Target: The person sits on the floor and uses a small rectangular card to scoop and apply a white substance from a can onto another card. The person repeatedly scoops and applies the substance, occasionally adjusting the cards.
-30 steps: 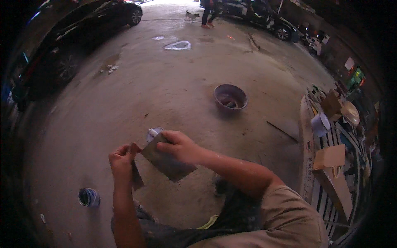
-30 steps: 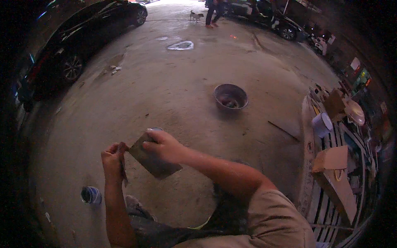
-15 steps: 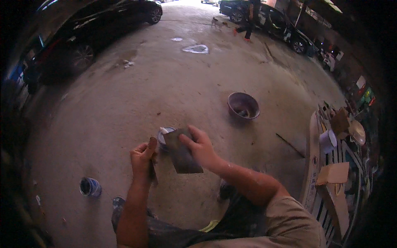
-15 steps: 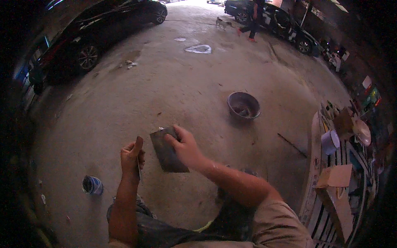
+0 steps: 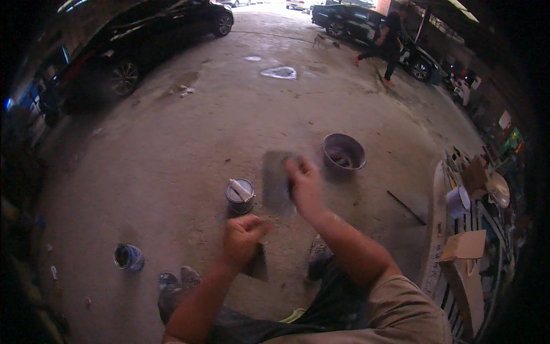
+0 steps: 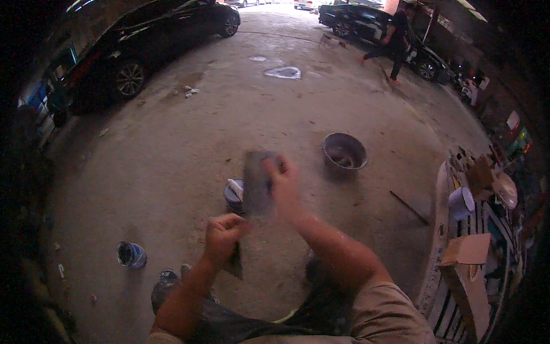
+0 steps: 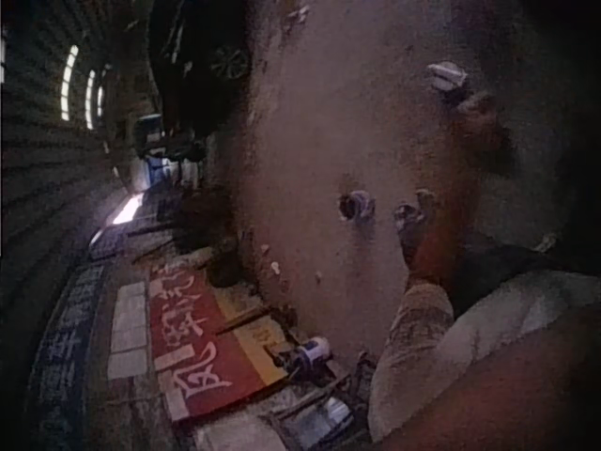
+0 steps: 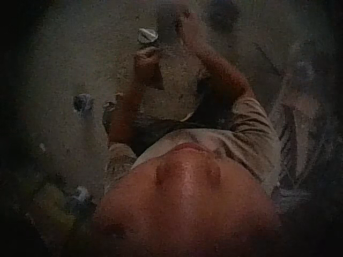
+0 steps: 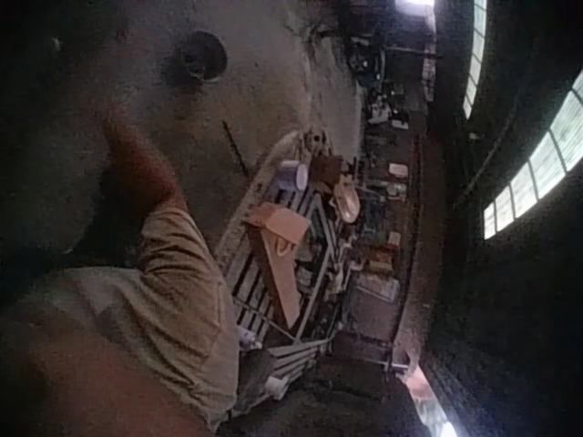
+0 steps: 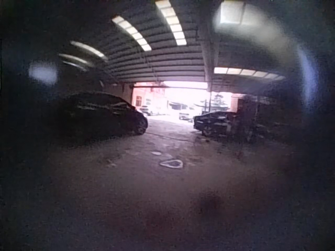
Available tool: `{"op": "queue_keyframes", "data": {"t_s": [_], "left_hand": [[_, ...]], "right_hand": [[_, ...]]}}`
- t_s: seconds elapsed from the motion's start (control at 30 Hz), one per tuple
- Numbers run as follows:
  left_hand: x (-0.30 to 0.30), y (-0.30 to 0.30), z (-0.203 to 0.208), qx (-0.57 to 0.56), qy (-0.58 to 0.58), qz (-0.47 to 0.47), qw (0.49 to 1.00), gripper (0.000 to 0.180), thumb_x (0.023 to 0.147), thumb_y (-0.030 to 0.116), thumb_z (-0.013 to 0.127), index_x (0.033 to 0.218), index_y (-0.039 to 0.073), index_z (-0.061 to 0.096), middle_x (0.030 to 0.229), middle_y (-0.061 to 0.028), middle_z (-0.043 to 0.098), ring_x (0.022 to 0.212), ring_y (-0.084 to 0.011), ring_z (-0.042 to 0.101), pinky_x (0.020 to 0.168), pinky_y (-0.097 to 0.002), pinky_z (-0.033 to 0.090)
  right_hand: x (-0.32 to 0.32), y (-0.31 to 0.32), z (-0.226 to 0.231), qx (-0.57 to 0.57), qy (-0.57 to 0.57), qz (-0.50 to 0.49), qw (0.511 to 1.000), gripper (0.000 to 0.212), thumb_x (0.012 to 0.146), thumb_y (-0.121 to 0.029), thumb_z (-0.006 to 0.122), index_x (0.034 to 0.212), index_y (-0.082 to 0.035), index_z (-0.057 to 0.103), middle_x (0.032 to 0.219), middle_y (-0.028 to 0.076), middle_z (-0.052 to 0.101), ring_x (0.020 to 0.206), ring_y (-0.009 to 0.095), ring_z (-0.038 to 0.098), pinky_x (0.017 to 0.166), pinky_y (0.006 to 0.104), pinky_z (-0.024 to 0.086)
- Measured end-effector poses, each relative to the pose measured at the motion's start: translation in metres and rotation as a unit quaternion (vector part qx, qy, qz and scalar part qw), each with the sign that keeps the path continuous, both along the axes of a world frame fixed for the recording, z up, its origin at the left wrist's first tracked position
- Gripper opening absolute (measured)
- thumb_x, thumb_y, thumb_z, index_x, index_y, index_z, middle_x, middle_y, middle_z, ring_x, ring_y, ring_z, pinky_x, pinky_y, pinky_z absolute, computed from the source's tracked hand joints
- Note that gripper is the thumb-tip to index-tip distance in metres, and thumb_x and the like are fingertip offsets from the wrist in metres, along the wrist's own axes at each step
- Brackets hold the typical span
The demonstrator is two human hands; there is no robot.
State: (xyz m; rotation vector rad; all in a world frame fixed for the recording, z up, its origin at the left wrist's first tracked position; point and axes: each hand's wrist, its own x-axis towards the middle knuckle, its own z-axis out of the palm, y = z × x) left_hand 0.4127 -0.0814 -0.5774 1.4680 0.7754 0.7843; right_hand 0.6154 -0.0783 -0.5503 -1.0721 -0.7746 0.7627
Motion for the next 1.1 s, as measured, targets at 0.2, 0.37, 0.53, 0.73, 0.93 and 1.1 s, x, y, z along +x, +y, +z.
{"op": "queue_keyframes", "data": {"t_s": [0.2,0.37,0.53,0.73,0.93,1.1], "left_hand": [[0.0,-0.012,-0.006,-0.017,0.038,-0.016,0.999,0.039,0.096,0.036,0.07,0.088,-0.002,0.073,0.072,-0.0063,0.07,0.065,-0.0087,0.056,0.061,-0.026,0.043],[-0.02,0.023,-0.003,-0.001,0.107,0.066,0.992,0.041,0.094,0.039,0.073,0.09,-0.002,0.075,0.076,-0.0051,0.072,0.067,-0.0087,0.059,0.063,-0.0258,0.046],[-0.019,0.018,0.013,0.0,0.049,-0.02,0.999,0.024,0.086,0.023,0.08,0.092,0.0,0.077,0.079,-0.0043,0.074,0.072,-0.0108,0.065,0.069,-0.0267,0.051],[-0.029,0.021,0.032,-0.013,0.176,-0.131,0.975,0.024,0.079,0.019,0.085,0.09,-0.001,0.078,0.079,-0.006,0.075,0.071,-0.0125,0.068,0.069,-0.0287,0.053],[-0.052,0.045,0.037,0.046,0.115,-0.017,0.992,0.021,0.084,0.019,0.081,0.084,-0.001,0.077,0.076,-0.0064,0.074,0.068,-0.013,0.068,0.067,-0.0291,0.052],[-0.055,0.064,0.016,0.011,-0.044,0.15,0.988,0.027,0.095,0.024,0.072,0.086,-0.001,0.076,0.074,-0.0067,0.072,0.067,-0.0133,0.065,0.065,-0.0279,0.049]], "right_hand": [[0.036,0.016,0.01,0.03,0.075,-0.063,0.995,0.03,0.101,-0.02,0.062,0.122,0.002,0.061,0.107,0.007,0.068,0.093,0.015,0.062,0.082,0.0311,0.051],[0.002,-0.004,-0.011,-0.07,0.019,0.116,0.991,0.028,0.103,-0.016,0.059,0.123,0.003,0.059,0.115,0.01,0.068,0.1,0.016,0.065,0.089,0.0316,0.053],[-0.019,-0.009,-0.014,-0.066,0.023,0.173,0.982,0.026,0.103,-0.016,0.059,0.121,0.002,0.06,0.11,0.008,0.069,0.094,0.013,0.066,0.084,0.029,0.054],[-0.028,-0.011,-0.013,-0.037,-0.005,0.232,0.972,0.024,0.102,-0.018,0.06,0.115,0.002,0.062,0.102,0.006,0.069,0.09,0.012,0.064,0.079,0.0285,0.053],[-0.028,-0.017,-0.011,-0.083,-0.046,0.32,0.943,0.023,0.102,-0.016,0.06,0.117,0.001,0.062,0.103,0.003,0.069,0.093,0.01,0.062,0.084,0.0287,0.052],[-0.032,-0.019,-0.02,-0.073,-0.066,0.343,0.934,0.023,0.103,-0.018,0.059,0.119,-0.001,0.062,0.103,0.001,0.067,0.094,0.01,0.061,0.087,0.0287,0.051]]}}
